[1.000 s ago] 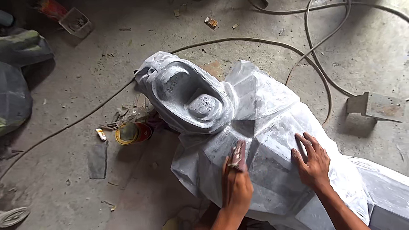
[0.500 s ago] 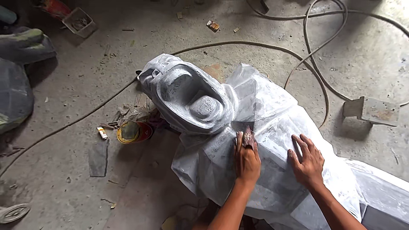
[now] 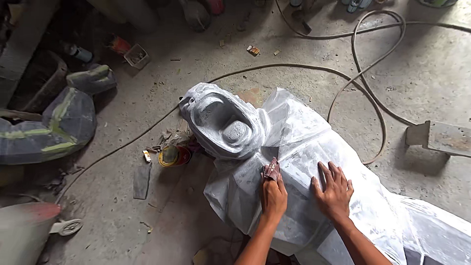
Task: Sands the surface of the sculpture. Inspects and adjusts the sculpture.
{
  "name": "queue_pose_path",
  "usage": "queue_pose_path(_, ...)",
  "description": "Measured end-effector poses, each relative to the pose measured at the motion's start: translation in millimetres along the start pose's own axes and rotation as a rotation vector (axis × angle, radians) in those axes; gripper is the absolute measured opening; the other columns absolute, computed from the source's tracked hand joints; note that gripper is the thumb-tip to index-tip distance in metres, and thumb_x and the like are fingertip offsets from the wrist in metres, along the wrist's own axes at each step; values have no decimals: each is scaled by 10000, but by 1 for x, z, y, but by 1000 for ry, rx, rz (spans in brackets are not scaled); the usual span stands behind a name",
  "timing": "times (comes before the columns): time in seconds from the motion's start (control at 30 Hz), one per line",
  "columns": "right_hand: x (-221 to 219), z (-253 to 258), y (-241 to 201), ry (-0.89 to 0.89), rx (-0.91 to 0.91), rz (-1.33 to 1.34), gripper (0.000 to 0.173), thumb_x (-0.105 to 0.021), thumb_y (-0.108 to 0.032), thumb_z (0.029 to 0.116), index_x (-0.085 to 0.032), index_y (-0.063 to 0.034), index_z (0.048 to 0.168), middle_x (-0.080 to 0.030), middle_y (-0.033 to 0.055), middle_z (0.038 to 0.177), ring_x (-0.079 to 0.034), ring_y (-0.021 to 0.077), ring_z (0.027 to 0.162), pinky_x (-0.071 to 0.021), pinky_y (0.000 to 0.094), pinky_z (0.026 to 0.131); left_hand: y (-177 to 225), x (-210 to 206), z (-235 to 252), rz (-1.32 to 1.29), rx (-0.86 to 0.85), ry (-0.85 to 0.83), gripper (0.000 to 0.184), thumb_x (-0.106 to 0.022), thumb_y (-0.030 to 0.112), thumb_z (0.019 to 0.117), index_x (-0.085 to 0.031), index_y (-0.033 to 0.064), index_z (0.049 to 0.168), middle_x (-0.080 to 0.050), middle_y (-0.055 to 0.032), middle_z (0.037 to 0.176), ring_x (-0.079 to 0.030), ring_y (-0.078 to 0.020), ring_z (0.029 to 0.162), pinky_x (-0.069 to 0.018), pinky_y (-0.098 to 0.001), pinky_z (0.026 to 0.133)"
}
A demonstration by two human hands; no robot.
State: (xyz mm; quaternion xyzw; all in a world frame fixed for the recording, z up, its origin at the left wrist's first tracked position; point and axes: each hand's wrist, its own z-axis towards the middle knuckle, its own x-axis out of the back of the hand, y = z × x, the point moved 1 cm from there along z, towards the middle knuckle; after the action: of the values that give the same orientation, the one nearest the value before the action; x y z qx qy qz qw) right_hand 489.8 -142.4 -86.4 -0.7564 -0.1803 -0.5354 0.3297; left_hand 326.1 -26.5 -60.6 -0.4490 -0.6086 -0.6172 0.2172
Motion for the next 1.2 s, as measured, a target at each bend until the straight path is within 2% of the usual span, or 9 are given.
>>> queue_pose_path(0.1,-1,-2,1,2,-2,-4,647,-299,-701,943,-470,-457,1518,-375,-52,1649,-248,263,1563,-190,691,1185,9,-2,15,55,75,-107,435,-390,253,1087,-719,-32,1076,-716,-199,1159,-625,-310,1247,-434,-467,1132)
queue_pose_path(0.23,-1,3,-3,16,-11,5,643,-308,-698,940,-480,-457,1511,-380,-50,1649,-247,278,1564,-167,690,1195,32,14,-5,111,123,-56,437,-439,253,1073,-694,-26,853,-686,-163,777,-720,-300,844,-581,-457,810)
queue_pose_path(0.33,0,0,-3,6,-10,17,646,-315,-699,939,-485,-449,1510,-387,-37,1644,-253,278,1560,-161,687,1197,26,9,10,120,121,-112,413,-423,221,1076,-705,-65,979,-711,-215,883,-717,-339,943,-560,-489,893)
queue_pose_path(0.5,0,1,-5,28,-12,35,654,-312,-706,936,-482,-448,1513,-388,-27,1642,-252,290,1560,-157,697,1195,20,20,3,140,61,-86,470,-439,265,1076,-678,-27,794,-663,-158,733,-704,-295,795,-567,-470,783)
queue_pose_path(0.6,-1,-2,-4,14,-14,48,653,-328,-700,933,-469,-450,1520,-374,-21,1649,-233,296,1564,-154,702,1191,6,16,11,164,18,-145,435,-424,249,1078,-711,-65,982,-724,-211,920,-718,-331,982,-550,-492,932)
queue_pose_path(0.8,1,2,-7,14,-25,55,657,-329,-701,932,-466,-449,1524,-365,-11,1655,-232,311,1563,-160,713,1180,18,21,4,255,-74,-77,448,-430,259,1061,-707,-39,874,-702,-186,822,-723,-324,885,-574,-492,849)
queue_pose_path(0.93,2,0,-8,2,-12,70,657,-336,-691,937,-461,-438,1530,-363,-1,1654,-226,314,1564,-155,716,1180,13,20,23,237,16,-208,479,-386,284,1094,-689,-63,964,-703,-234,930,-693,-368,1012,-508,-538,980)
queue_pose_path(1.07,2,5,-6,15,-17,70,653,-335,-698,938,-469,-442,1524,-373,-1,1649,-239,317,1559,-157,720,1178,22,61,17,181,-69,-232,480,-428,343,1062,-667,26,791,-613,-89,678,-656,-235,706,-545,-453,690)
queue_pose_path(1.2,2,2,-7,14,-12,83,653,-341,-696,934,-464,-447,1524,-362,-6,1654,-225,316,1563,-152,725,1176,17,65,36,321,-109,-223,447,-430,297,1087,-709,-29,963,-705,-210,957,-705,-353,956,-558,-555,877)
